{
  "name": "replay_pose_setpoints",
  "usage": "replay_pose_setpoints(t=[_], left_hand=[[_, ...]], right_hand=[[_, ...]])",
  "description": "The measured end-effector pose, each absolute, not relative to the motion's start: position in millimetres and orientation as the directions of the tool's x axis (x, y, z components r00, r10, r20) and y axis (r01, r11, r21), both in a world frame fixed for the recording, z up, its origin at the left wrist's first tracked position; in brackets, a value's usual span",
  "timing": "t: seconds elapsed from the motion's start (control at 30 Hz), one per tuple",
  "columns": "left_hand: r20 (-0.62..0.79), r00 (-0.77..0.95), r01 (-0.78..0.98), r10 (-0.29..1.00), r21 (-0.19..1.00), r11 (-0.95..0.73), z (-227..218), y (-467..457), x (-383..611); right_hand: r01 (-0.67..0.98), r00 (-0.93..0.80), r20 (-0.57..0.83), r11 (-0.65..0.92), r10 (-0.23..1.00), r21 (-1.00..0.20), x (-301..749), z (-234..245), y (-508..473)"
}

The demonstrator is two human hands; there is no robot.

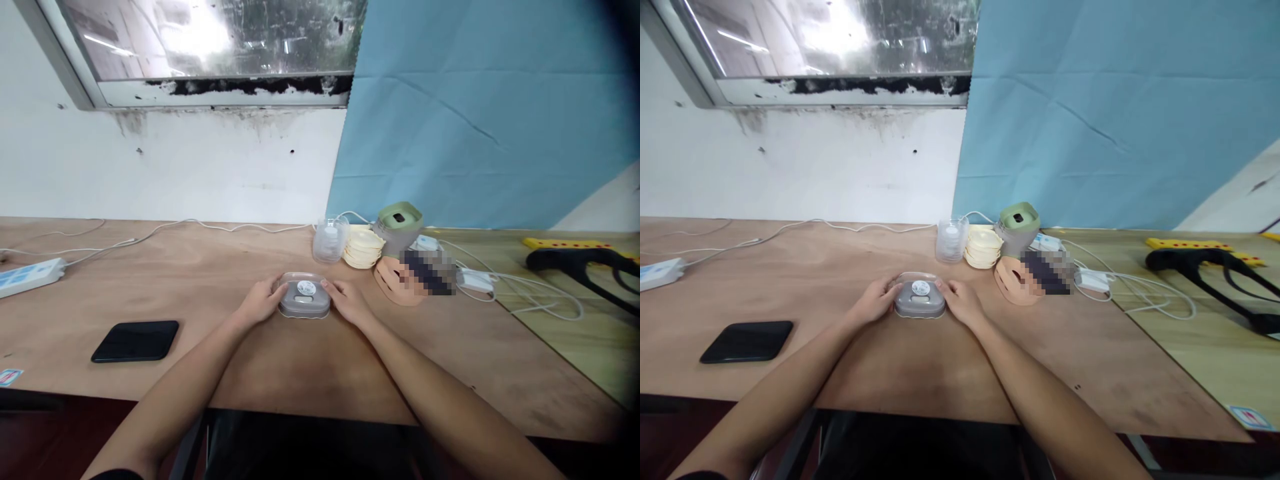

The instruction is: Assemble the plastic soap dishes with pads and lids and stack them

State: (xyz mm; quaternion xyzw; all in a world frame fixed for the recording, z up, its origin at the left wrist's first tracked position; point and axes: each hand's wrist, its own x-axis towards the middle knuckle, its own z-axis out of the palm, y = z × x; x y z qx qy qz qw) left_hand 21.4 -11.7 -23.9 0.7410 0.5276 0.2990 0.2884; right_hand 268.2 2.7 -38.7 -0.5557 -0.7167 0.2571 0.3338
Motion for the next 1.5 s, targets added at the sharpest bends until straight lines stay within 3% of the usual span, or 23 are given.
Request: replay_pose_setpoints(t=[0.27, 0.57, 0.83, 1.0, 1.13, 1.27, 1.4, 1.5], left_hand=[[0.111, 0.322, 0.721, 0.940, 0.616, -0.319, -16, -13, 22], [0.140, 0.287, 0.769, 0.948, 0.556, -0.315, -23, -9, 17], [0.154, 0.292, 0.787, 0.944, 0.523, -0.328, -26, -8, 16], [0.152, 0.267, 0.781, 0.952, 0.544, -0.306, -31, -6, 17], [0.285, 0.173, 0.756, 0.943, 0.575, -0.312, -40, 4, 11], [0.360, 0.128, 0.749, 0.924, 0.575, -0.328, -48, 18, -1], [0.308, 0.186, 0.671, 0.933, 0.654, -0.350, -49, 20, -3], [0.369, 0.280, 0.635, 0.886, 0.621, -0.460, -44, 13, 4]], right_hand=[[0.755, -0.192, 0.110, 0.219, 0.975, -0.618, 271, -34, 4], [0.724, -0.176, 0.179, 0.250, 0.968, -0.643, 272, -39, 4], [0.709, -0.182, 0.148, 0.234, 0.972, -0.665, 271, -37, 1], [0.693, -0.268, 0.160, 0.305, 0.950, -0.653, 272, -33, -3], [0.641, -0.359, 0.158, 0.366, 0.920, -0.674, 273, -34, -3], [0.668, -0.311, 0.187, 0.354, 0.932, -0.654, 270, -39, -1], [0.677, -0.329, 0.200, 0.378, 0.923, -0.632, 268, -40, -1], [0.666, -0.334, 0.211, 0.389, 0.919, -0.637, 267, -39, -2]])
